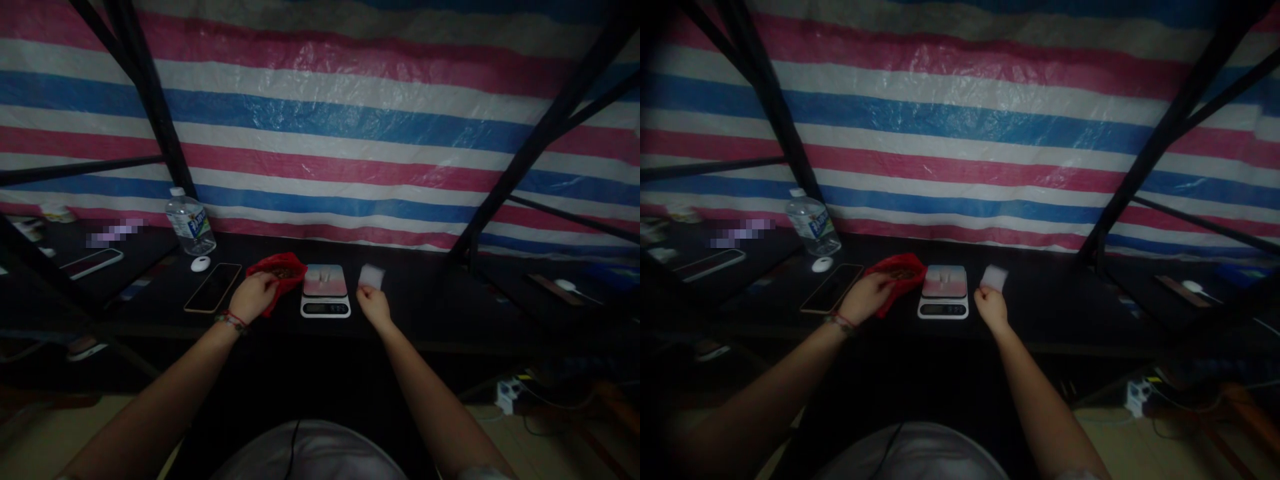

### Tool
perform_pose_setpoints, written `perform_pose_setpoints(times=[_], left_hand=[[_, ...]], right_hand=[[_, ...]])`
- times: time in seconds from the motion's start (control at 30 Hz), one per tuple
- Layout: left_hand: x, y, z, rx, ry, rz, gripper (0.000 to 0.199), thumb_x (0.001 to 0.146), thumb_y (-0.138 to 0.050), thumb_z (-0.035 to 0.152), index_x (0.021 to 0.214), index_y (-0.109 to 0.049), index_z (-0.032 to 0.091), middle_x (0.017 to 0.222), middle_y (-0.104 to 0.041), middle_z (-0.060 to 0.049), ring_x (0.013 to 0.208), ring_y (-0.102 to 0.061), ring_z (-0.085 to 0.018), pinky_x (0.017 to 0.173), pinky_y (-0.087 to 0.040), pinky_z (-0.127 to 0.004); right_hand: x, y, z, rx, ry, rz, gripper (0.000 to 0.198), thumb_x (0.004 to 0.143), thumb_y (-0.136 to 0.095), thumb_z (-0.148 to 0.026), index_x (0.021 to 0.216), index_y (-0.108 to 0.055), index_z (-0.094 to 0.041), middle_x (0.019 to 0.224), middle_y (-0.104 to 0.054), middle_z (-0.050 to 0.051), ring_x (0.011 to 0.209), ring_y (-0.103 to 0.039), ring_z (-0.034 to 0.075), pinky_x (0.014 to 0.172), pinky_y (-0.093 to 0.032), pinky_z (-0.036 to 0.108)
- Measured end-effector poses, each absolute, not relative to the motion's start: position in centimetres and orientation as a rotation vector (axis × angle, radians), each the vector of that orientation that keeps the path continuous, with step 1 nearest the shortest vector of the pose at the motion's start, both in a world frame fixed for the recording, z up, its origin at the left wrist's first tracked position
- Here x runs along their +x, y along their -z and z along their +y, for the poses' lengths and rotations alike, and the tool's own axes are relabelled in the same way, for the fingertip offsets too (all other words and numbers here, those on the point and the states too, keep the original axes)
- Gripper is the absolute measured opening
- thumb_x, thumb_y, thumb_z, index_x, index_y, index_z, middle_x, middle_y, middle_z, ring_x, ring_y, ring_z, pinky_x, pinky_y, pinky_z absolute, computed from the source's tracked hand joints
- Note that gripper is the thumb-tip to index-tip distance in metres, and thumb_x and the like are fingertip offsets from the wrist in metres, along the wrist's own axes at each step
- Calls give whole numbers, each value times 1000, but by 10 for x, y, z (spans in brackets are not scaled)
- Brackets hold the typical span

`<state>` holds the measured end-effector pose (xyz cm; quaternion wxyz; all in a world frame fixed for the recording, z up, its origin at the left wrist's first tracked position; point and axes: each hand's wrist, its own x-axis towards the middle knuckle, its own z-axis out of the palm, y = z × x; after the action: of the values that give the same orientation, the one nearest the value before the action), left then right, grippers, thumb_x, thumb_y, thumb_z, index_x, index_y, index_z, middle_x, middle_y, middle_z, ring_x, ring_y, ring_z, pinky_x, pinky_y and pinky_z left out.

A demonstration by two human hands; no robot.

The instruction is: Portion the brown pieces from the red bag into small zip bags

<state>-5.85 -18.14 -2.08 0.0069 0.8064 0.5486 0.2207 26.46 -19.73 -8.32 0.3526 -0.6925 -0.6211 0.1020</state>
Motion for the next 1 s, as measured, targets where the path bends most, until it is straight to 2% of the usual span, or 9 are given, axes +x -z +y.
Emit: perform_pose_setpoints(times=[0.1, 0.2, 0.33, 0.47, 0.53, 0.63, 0.73, 0.83, 1.0], left_hand=[[-52, 24, -186, 2476, -752, 1720, 33, 89, -37, 33, 90, -66, 18, 96, -68, -9, 88, -61, -21, 78, -44, -30], [-38, 30, -196, 2530, -642, 1546, 31, 87, -41, 36, 83, -68, 20, 92, -68, -7, 85, -61, -20, 74, -44, -29], [-35, 28, -196, 2402, -725, 1535, 41, 88, -37, 45, 81, -68, 18, 86, -68, -6, 80, -61, -19, 72, -44, -28], [-45, 16, -185, 2423, -627, 1537, 47, 87, -36, 51, 72, -66, 18, 80, -68, -6, 74, -61, -18, 69, -44, -28], [-48, 9, -176, 2483, -635, 1570, 44, 88, -36, 47, 78, -67, 18, 86, -68, -7, 82, -61, -20, 75, -45, -29], [-46, 8, -161, 2540, -605, 1741, 38, 84, -43, 45, 99, -65, 18, 105, -65, -10, 99, -58, -23, 88, -42, -33], [-39, 19, -146, 2462, -418, 1947, 56, 78, -45, 59, 114, -58, 17, 114, -59, -15, 104, -55, -31, 87, -42, -40], [-34, 34, -133, 2388, -260, 1997, 70, 74, -39, 72, 117, -55, 19, 117, -56, -18, 106, -54, -36, 85, -42, -45], [-44, 43, -110, 2537, -307, 1875, 65, 80, -34, 67, 109, -58, 15, 109, -60, -18, 100, -57, -32, 85, -41, -41]], right_hand=[[265, 84, -196, -1785, -254, -1624, 36, 82, -40, -36, 54, -55, -18, 50, -52, 0, 50, -50, 12, 49, -26, 22], [265, 84, -196, -1791, -260, -1626, 36, 82, -41, -37, 55, -56, -18, 50, -52, 0, 49, -50, 12, 48, -25, 23], [265, 84, -196, -1797, -259, -1647, 35, 82, -41, -36, 57, -57, -18, 50, -52, 0, 50, -50, 12, 49, -26, 22], [265, 85, -196, -1813, -242, -1666, 35, 82, -41, -36, 57, -56, -18, 52, -53, 0, 51, -49, 12, 49, -26, 22], [265, 85, -195, -1816, -239, -1672, 35, 82, -41, -36, 56, -56, -18, 52, -53, 0, 51, -49, 11, 49, -26, 22], [265, 85, -196, -1816, -243, -1670, 36, 83, -41, -37, 56, -56, -18, 52, -53, 0, 50, -48, 11, 49, -26, 22], [265, 85, -196, -1826, -240, -1660, 37, 83, -41, -38, 56, -57, -18, 52, -54, 0, 50, -47, 11, 49, -25, 22], [264, 84, -196, -1838, -240, -1656, 37, 82, -41, -38, 55, -56, -18, 50, -52, 0, 49, -47, 11, 48, -24, 23], [265, 85, -196, -1814, -262, -1650, 38, 82, -41, -38, 52, -52, -18, 47, -48, -2, 47, -45, 11, 47, -24, 23]])
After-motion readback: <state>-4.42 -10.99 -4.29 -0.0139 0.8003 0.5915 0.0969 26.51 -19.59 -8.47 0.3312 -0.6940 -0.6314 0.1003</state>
